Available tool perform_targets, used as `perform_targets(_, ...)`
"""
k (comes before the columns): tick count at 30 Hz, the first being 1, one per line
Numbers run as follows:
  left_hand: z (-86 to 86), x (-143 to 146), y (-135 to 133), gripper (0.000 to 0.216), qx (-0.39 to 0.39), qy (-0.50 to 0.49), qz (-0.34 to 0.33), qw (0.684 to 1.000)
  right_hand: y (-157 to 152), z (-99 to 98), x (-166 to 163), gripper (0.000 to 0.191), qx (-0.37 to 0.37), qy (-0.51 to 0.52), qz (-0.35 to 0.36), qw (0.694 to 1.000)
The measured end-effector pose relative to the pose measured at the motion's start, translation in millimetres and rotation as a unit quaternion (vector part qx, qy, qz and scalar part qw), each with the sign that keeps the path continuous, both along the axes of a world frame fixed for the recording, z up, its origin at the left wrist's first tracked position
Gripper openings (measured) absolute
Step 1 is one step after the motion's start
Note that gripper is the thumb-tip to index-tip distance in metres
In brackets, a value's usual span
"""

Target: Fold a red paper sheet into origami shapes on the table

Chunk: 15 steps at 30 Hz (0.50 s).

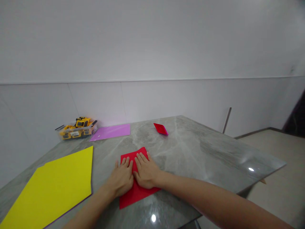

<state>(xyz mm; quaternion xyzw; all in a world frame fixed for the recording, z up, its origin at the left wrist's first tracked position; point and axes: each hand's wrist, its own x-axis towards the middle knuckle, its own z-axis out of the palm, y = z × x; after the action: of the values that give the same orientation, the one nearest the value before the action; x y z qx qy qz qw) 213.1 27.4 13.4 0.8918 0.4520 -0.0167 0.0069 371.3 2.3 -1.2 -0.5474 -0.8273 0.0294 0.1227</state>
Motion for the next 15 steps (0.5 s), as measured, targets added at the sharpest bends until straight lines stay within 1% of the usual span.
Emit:
perform_targets(2,-6.2,11,-6,0.062,0.022,-0.008,0.028,0.999,1,-2.4,1,0.064,0.005,0.000,-0.001,1.000)
perform_targets(4,-11.1,16,-9,0.061,0.029,-0.012,0.031,0.999,2,-4.1,1,0.064,0.000,0.001,-0.005,1.000)
perform_targets(10,-16.4,12,-10,0.060,0.049,-0.023,0.016,0.998,13,-6.0,5,0.068,-0.039,0.015,-0.061,0.997)
perform_targets(15,-17.8,13,-11,0.065,0.048,-0.029,0.024,0.998,31,-7.2,13,0.071,-0.046,0.015,-0.092,0.995)
